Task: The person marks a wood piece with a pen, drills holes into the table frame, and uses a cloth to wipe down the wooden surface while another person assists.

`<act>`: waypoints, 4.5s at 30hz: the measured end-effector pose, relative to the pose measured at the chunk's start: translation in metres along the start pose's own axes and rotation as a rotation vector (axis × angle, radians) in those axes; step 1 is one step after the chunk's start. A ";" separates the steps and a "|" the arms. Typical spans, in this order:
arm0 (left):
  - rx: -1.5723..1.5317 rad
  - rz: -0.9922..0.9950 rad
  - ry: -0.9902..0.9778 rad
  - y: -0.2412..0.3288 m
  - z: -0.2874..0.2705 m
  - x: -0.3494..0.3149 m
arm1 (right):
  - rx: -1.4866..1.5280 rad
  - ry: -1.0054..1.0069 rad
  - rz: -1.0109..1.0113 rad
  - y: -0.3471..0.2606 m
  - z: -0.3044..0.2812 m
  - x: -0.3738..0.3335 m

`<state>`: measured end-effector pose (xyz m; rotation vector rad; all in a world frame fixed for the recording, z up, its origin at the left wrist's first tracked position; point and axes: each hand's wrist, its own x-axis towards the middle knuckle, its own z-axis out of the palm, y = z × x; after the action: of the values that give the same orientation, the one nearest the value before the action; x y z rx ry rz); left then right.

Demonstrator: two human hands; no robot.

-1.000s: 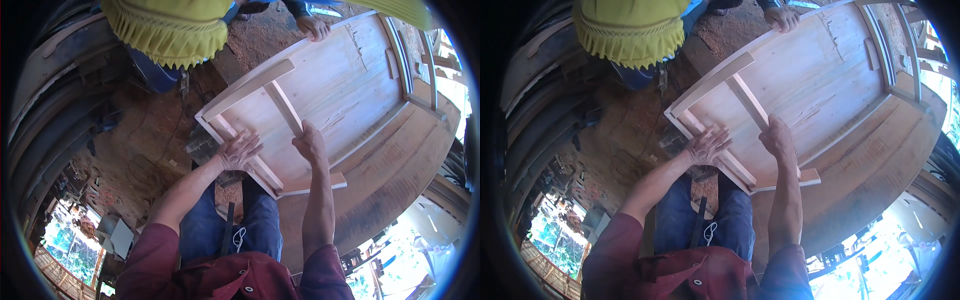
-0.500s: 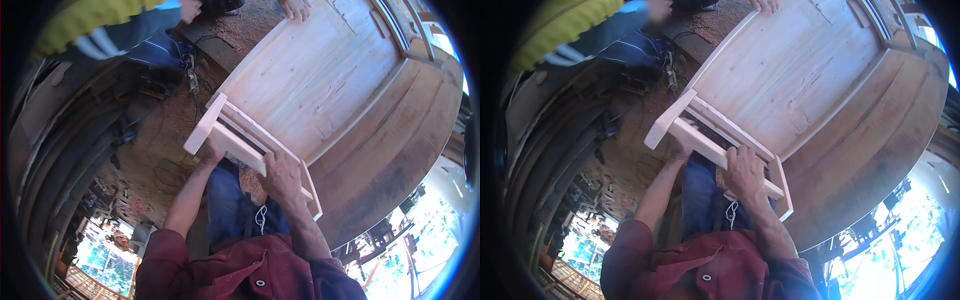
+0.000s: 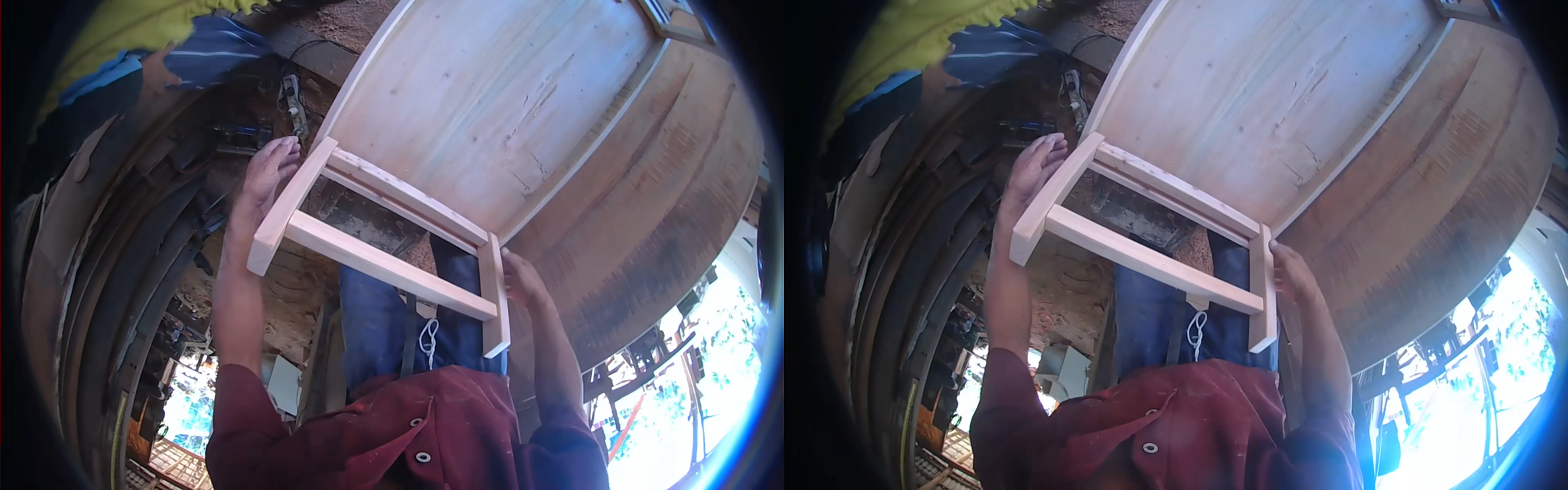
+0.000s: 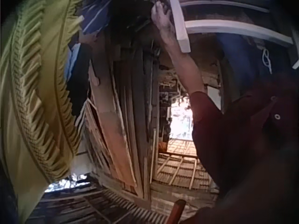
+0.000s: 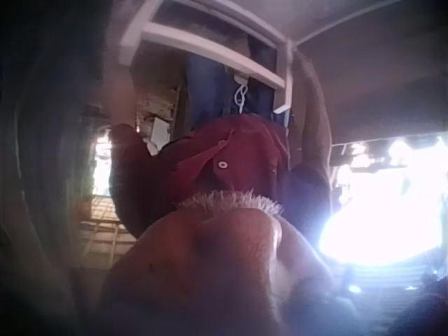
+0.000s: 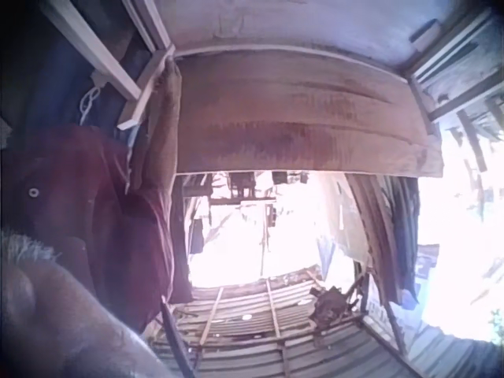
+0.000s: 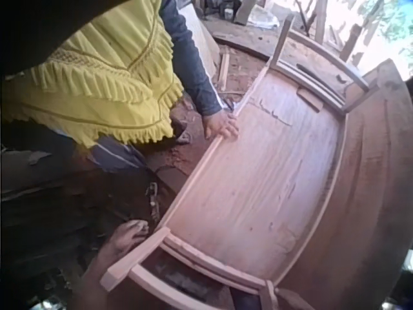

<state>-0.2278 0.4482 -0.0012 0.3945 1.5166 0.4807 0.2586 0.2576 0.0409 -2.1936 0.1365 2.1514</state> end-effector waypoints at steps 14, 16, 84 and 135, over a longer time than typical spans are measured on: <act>0.426 -0.626 -0.134 0.062 0.058 0.011 | 0.160 -0.087 0.261 -0.001 0.002 0.037; 0.429 -0.479 -0.219 0.045 0.043 0.005 | 0.155 -0.070 0.191 0.007 0.008 0.033; 1.728 -0.306 0.050 -0.349 0.107 -0.216 | -0.527 0.115 -0.972 0.088 -0.017 0.473; 0.918 0.831 0.010 0.022 0.256 -0.192 | 0.351 0.576 -1.258 0.017 -0.087 0.182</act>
<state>0.0279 0.3776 0.1796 1.7745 1.4657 0.3811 0.3462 0.2279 -0.1390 -1.7742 -0.6121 0.7493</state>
